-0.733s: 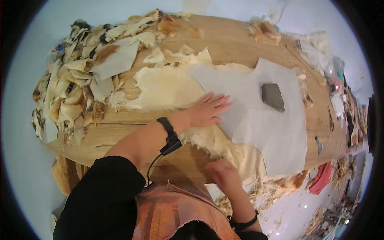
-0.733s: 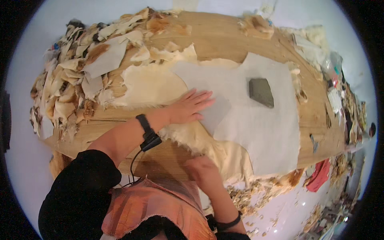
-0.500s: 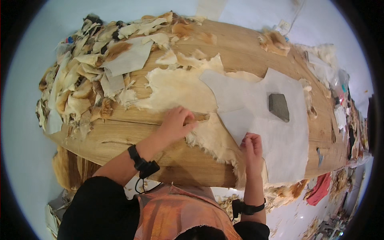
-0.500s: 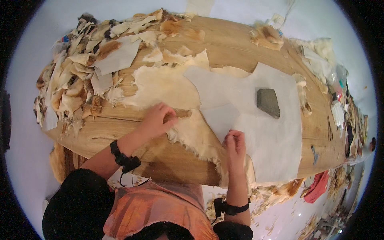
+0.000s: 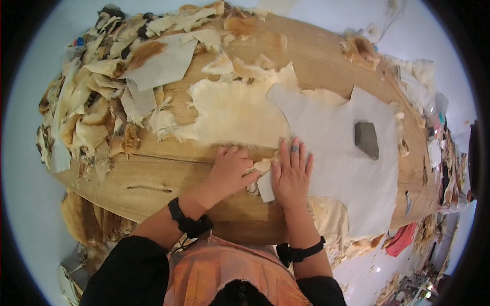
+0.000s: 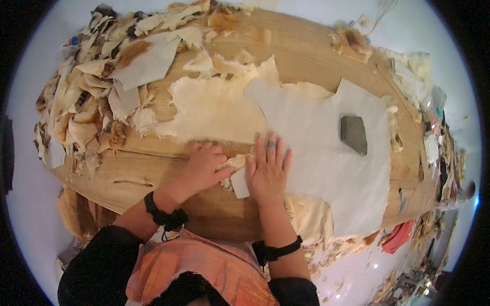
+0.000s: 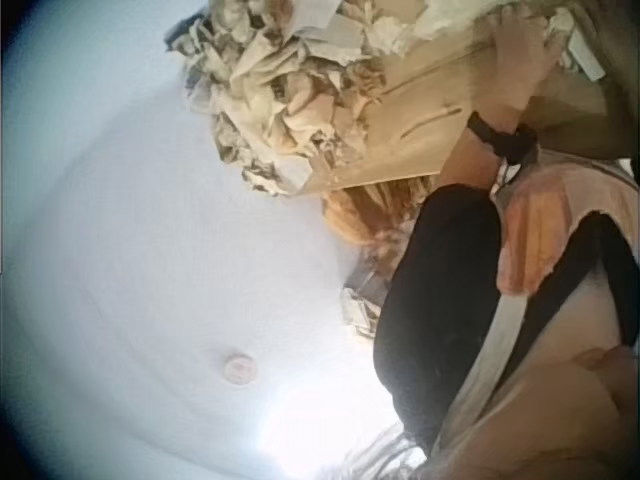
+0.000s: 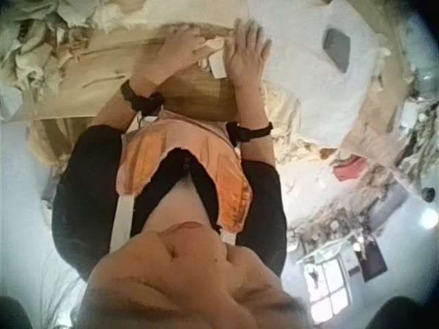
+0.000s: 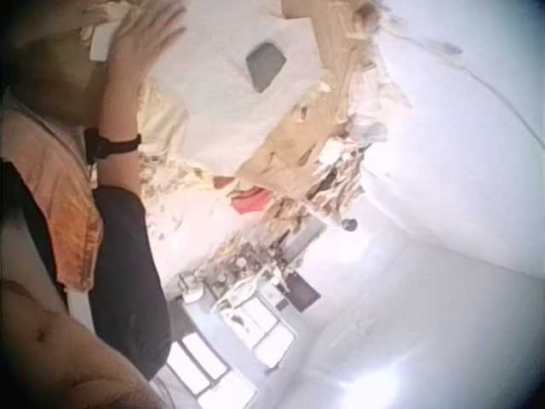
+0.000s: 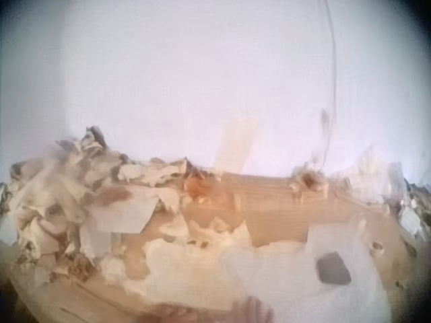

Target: Cutting out patterns from animal hides using a specialty knife in a workshop.

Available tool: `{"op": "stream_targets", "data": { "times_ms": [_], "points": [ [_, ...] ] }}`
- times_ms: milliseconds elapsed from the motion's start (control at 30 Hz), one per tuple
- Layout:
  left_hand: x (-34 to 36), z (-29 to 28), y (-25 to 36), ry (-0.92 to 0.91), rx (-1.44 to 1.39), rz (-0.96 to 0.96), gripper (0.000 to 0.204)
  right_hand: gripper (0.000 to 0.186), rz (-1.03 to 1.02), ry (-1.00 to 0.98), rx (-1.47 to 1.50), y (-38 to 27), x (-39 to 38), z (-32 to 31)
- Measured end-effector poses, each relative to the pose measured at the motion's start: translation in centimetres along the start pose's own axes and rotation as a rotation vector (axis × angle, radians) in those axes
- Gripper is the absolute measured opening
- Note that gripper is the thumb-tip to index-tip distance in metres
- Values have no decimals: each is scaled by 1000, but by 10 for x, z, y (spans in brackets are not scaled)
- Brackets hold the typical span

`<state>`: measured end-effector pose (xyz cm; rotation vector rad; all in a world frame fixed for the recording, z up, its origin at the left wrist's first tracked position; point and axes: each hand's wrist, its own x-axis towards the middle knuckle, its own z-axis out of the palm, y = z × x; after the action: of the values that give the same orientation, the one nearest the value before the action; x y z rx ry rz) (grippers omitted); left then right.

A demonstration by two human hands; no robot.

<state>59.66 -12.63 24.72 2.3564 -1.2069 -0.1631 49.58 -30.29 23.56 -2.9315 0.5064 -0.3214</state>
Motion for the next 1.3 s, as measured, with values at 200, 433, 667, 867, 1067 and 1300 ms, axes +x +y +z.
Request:
{"op": "stream_targets", "data": {
  "times_ms": [200,433,667,867,1067,1300],
  "points": [
    [-18,-28,-48,-81,-32,-28,24,61,31,-28,29,2,-3,2],
    [3,-24,-2,41,64,398,21,61,22,18,21,-2,-2,6],
    [-7,-62,-55,-84,60,290,15,60,26,46,27,1,-3,1],
    [14,-32,-5,-76,-180,222,19,58,45,72,110,6,-8,2],
    [22,-7,7,-188,-132,180,21,52,226,178,162,33,-62,-35],
    [29,2,-4,-183,-190,118,20,48,337,86,118,57,-103,-35]
  ]
}}
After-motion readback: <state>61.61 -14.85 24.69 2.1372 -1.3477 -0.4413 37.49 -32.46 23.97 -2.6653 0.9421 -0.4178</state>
